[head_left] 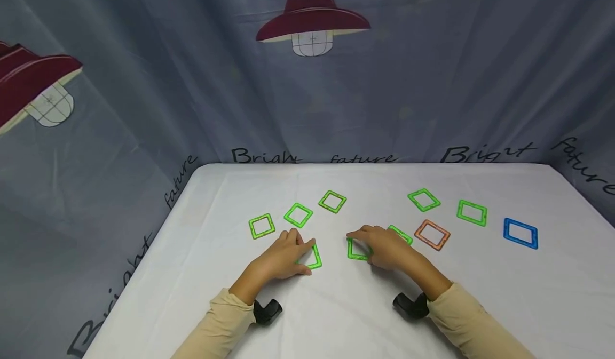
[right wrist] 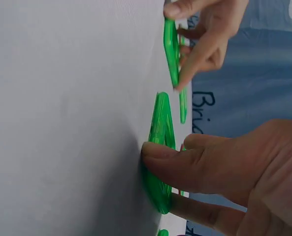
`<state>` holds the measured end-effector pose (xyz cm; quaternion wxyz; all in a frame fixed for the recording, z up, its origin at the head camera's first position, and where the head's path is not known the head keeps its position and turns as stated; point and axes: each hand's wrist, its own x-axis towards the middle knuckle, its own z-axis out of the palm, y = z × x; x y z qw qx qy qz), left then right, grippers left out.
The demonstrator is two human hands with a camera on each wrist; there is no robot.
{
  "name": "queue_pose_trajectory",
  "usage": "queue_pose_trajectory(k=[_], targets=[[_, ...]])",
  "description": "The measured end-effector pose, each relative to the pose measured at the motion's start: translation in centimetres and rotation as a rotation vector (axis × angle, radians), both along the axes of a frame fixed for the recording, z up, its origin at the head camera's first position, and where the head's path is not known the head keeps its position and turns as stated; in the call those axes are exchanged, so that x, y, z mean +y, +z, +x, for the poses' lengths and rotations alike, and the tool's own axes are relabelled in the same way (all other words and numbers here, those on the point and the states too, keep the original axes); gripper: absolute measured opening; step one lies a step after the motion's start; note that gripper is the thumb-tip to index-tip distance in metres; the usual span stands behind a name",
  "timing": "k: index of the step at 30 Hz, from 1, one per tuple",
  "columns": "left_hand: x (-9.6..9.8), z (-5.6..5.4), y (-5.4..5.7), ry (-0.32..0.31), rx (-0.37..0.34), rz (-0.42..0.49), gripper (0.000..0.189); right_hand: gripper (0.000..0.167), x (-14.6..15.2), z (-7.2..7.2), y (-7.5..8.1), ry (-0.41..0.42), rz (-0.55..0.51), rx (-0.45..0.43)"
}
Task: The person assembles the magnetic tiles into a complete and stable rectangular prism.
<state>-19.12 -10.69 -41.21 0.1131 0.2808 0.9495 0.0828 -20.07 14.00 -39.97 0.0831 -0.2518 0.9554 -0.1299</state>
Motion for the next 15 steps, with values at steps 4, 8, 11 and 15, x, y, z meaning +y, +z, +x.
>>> queue_pose_trajectory(k=[4, 8, 11, 15], targets=[[1.3, 0.0, 0.1, -0.045, -0.015, -0.001, 0.069, 0.061, 0.4, 1.4, -0.1, 0.011, -0.023, -0.031], [2.4, 0.1, 0.2, -0.074, -0.021, -0.014, 0.068, 0.061, 0.5, 2.2, -0.1, 0.014, -0.035, -0.047], [3.1, 0.2, 0.3, -0.093, -0.049, 0.001, 0.068, 0.062, 0.5, 2.6, 0.0, 0.022, -0.032, -0.061], [3.8, 0.3, 0.3, -0.112, -0.073, 0.021, 0.069, 0.064, 0.6, 2.9, 0.3, 0.032, -0.028, -0.064]])
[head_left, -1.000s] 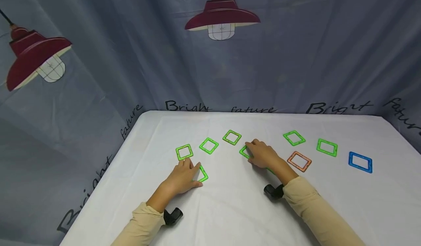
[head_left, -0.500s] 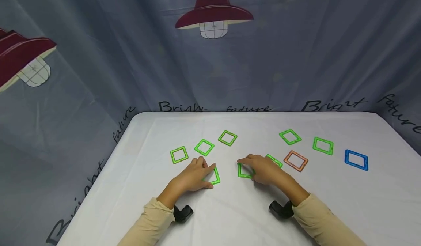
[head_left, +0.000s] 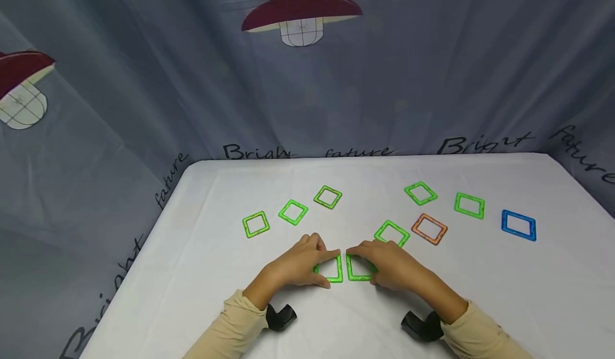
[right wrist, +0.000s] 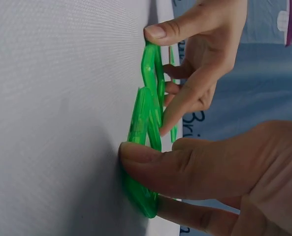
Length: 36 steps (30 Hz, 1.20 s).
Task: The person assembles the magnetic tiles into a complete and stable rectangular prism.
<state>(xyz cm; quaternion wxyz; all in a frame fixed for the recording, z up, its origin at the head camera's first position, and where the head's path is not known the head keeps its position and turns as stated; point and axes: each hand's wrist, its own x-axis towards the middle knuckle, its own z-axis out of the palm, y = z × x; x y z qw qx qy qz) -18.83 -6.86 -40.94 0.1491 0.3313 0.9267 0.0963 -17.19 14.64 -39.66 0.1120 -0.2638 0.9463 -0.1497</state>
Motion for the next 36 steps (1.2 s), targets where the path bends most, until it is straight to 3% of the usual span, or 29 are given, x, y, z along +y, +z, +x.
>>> queue_pose_trajectory(k=[21, 36], targets=[[0.04, 0.02, -0.07, -0.008, 0.011, 0.0, 0.067, 0.065, -0.33, -0.03, -0.12, 0.054, -0.005, 0.009], [0.19, 0.18, 0.13, -0.029, 0.038, -0.022, 0.068, 0.066, -0.53, 0.23, -0.05, 0.031, -0.006, -0.001]])
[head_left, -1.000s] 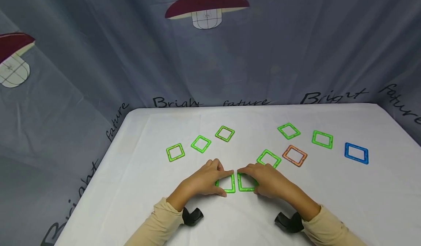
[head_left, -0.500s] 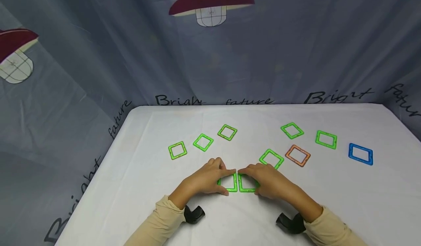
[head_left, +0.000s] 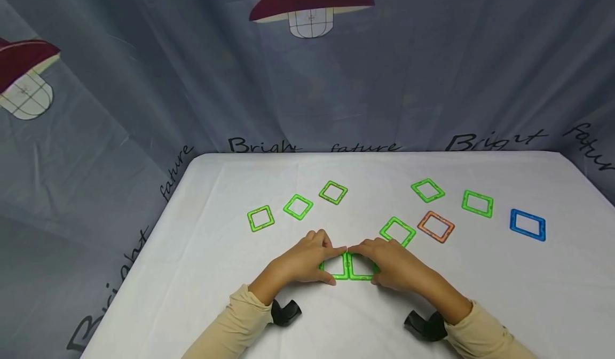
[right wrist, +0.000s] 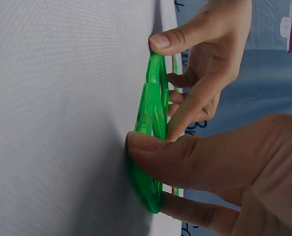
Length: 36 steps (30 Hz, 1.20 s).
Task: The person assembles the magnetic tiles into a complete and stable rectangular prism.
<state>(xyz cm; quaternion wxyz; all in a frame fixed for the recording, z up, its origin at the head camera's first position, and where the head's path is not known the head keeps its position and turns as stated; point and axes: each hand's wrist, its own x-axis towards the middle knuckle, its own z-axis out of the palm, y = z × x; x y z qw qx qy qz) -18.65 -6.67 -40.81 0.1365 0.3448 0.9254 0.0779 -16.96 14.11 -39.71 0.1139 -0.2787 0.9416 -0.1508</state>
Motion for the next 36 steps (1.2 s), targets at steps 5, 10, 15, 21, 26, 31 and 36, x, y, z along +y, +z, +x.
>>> queue_pose_trajectory(k=[5, 10, 15, 21, 26, 31, 36], targets=[[-0.1, 0.0, 0.2, 0.001, -0.013, 0.004, 0.07, 0.063, 0.0, 0.1, -0.1, 0.009, 0.002, 0.015], [-1.4, -0.7, 0.9, 0.062, -0.047, 0.108, 0.081, 0.062, -0.1, -0.1, -0.1, 0.021, 0.004, 0.028], [-4.1, -2.3, 1.5, 0.216, -0.002, 0.218, 0.082, 0.062, -0.1, -0.1, 0.0, 0.025, 0.006, 0.025], [-7.8, -4.3, 0.8, 0.465, 0.071, 0.189, 0.082, 0.061, 0.1, 0.1, 0.0, 0.016, -0.001, 0.011], [-9.8, -5.0, 0.2, 0.552, 0.055, 0.144, 0.077, 0.061, 0.2, 0.2, 0.1, 0.008, -0.002, 0.006], [-10.8, -5.2, 0.3, 0.617, 0.015, 0.071, 0.076, 0.061, 0.2, 0.2, 0.1, 0.004, -0.01, 0.002], [-11.8, -4.7, 1.3, 0.67, -0.034, -0.018, 0.078, 0.062, 0.2, 0.2, 0.1, 0.009, -0.017, 0.006]])
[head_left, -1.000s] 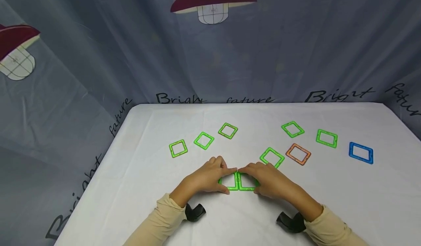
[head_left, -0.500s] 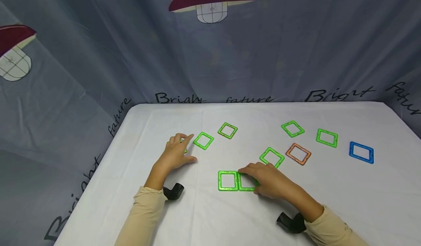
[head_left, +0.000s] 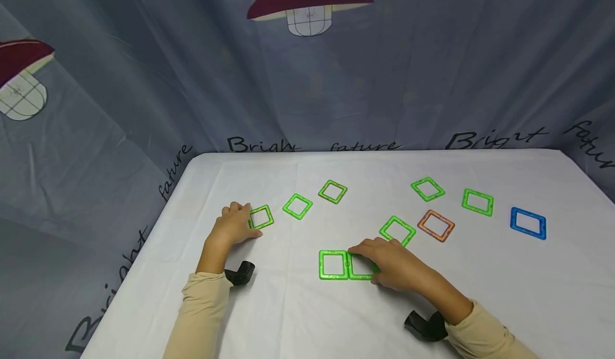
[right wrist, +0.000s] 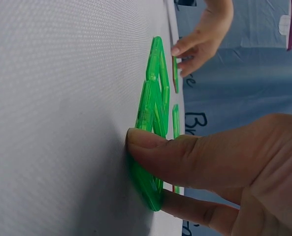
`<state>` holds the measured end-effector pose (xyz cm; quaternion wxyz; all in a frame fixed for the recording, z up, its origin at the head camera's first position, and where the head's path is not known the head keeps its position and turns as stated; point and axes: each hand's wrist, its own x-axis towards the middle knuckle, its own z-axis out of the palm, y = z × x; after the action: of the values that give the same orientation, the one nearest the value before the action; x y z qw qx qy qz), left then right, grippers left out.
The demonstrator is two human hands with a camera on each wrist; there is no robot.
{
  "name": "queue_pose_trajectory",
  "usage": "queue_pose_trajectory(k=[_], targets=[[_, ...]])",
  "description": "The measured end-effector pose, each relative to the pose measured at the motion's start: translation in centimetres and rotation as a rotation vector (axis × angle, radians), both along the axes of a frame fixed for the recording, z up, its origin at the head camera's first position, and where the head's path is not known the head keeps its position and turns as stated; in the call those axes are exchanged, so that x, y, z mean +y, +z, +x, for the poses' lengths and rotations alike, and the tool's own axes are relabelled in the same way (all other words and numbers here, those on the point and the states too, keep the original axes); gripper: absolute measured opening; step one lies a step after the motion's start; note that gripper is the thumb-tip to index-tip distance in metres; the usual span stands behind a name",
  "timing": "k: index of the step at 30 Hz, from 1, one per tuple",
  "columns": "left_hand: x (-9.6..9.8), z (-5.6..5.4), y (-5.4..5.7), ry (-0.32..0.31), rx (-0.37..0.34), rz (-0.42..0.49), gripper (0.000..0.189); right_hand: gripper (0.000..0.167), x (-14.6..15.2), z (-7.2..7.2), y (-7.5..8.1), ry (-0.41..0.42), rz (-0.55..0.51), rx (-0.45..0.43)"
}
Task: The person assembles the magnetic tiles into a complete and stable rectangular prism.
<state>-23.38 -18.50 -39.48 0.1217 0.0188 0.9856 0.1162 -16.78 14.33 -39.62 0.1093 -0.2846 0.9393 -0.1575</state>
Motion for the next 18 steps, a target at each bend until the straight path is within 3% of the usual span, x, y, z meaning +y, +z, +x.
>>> queue_pose_trajectory(k=[6, 14, 18], targets=[[-0.44, -0.01, 0.02, -0.021, 0.006, -0.012, 0.07, 0.062, 0.02, -0.04, 0.0, 0.002, 0.003, -0.002], [-0.62, 0.02, -0.36, -0.074, 0.081, -0.034, 0.063, 0.062, 0.05, 0.05, -0.12, 0.006, -0.003, -0.002], [-0.29, 0.34, -0.2, -0.131, 0.121, -0.018, 0.062, 0.063, 0.02, -0.06, -0.21, 0.0, 0.006, -0.006]])
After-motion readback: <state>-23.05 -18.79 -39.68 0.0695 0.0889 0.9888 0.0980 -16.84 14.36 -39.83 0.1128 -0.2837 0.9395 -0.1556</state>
